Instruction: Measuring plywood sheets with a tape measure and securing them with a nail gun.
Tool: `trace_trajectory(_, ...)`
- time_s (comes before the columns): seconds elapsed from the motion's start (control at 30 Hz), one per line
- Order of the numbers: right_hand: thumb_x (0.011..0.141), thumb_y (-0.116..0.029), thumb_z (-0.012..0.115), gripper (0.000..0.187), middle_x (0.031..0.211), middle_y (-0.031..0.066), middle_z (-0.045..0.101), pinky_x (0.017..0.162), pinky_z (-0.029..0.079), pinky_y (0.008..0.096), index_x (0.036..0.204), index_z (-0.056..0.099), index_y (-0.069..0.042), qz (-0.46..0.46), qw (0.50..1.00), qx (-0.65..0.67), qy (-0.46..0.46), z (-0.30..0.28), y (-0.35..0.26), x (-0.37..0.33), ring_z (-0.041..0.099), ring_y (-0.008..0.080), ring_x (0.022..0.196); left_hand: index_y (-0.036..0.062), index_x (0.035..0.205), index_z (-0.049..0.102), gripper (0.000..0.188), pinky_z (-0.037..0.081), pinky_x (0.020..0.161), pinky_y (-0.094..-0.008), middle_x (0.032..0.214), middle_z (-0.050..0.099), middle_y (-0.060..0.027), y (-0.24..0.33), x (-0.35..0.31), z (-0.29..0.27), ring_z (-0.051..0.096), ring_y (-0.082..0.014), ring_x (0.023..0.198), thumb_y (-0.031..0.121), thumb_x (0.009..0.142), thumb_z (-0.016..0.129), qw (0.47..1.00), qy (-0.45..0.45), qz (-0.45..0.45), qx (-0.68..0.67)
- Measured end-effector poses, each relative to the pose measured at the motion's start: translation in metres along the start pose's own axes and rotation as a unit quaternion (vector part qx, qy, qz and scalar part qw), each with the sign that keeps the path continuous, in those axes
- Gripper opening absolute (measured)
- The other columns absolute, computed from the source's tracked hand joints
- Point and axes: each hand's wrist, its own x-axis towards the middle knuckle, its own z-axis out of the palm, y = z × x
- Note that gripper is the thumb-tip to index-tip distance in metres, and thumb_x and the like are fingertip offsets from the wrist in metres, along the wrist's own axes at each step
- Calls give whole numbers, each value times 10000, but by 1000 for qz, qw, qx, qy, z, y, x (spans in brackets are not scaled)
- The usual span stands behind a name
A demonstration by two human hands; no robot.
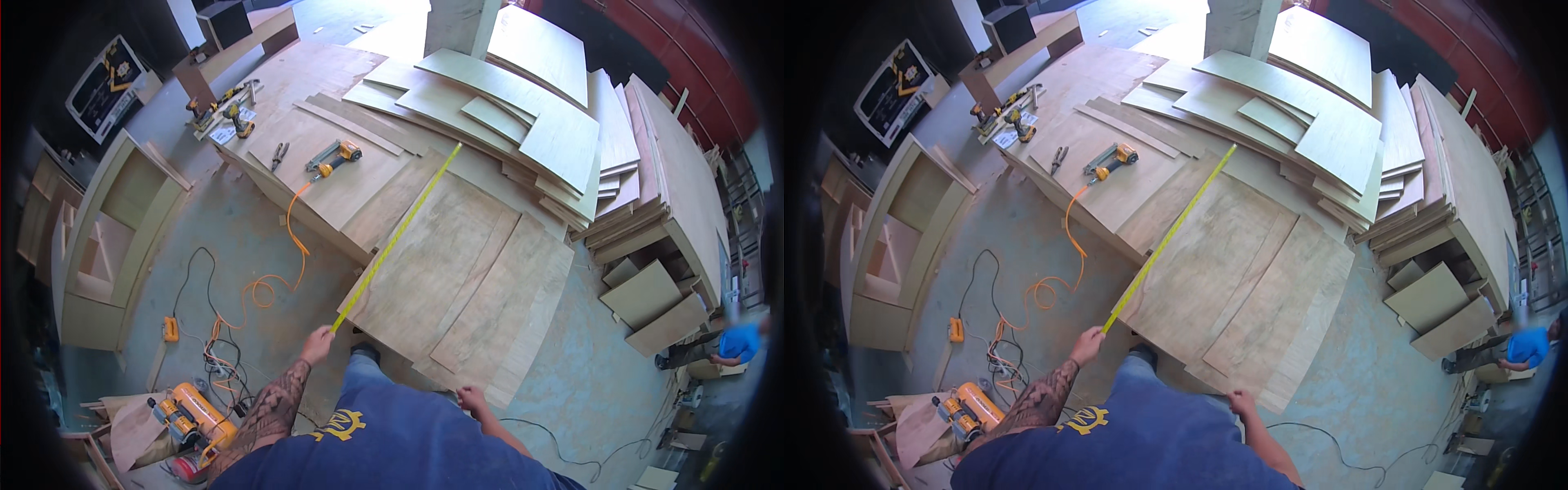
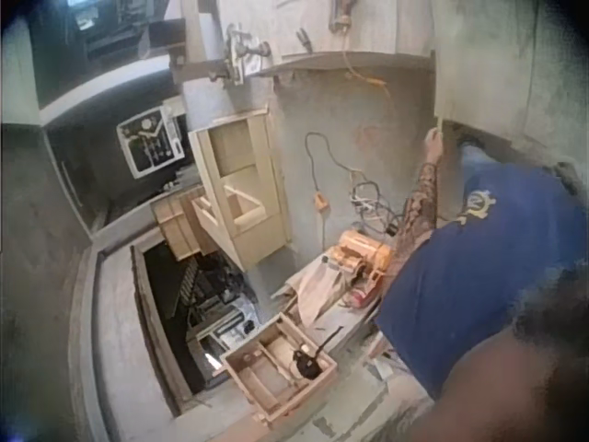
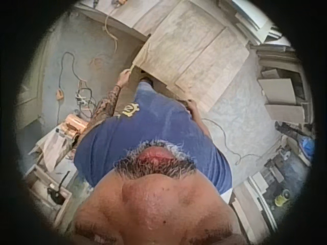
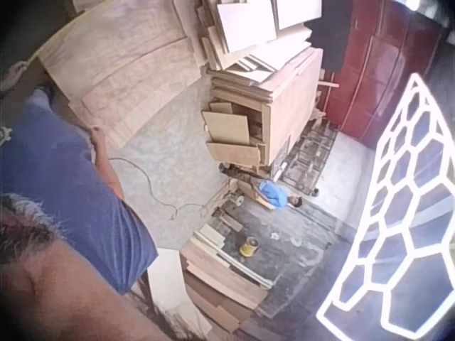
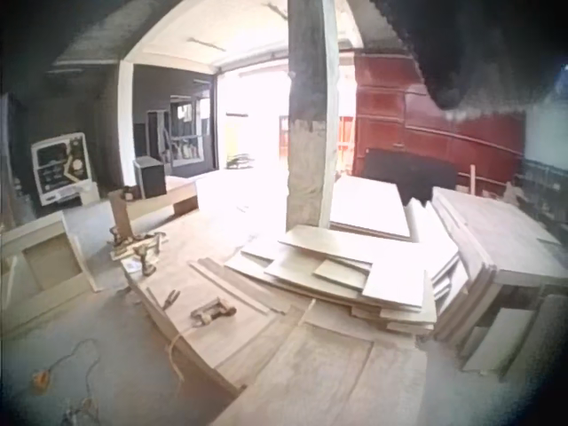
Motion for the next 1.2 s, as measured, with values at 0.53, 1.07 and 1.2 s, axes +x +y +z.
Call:
trace_trajectory(0.53, 1005, -313, 620, 405, 1069, 102, 682, 703, 560, 322, 1302, 546, -48, 71, 963, 197, 171, 57, -123, -128, 679, 194, 864, 148, 1210, 682, 360, 565, 856, -470, 1020, 730, -142, -37, 185, -60, 699, -316, 998, 352, 920, 619, 995, -17, -83, 48)
trace_trajectory(1.07, 985, -327, 645, 425, 1062, 89, 694, 697, 553, 303, 1294, 565, -48, 138, 963, 140, 184, 77, -110, -180, 684, 170, 849, 212, 1405, 535, 521, 423, 1084, -499, 1317, 536, -247, -35, 207, -54, 505, -432, 1264, 423, 941, 645, 974, -24, -115, 196)
trace_trajectory(1.2, 1007, -318, 614, 419, 1118, 107, 682, 770, 560, 347, 1326, 546, -55, 133, 968, 130, 171, 84, -132, -178, 683, 211, 924, 213, 1411, 531, 517, 421, 1089, -497, 1328, 531, -241, -38, 211, -61, 500, -431, 1275, 408, 947, 645, 974, -21, -111, 194)
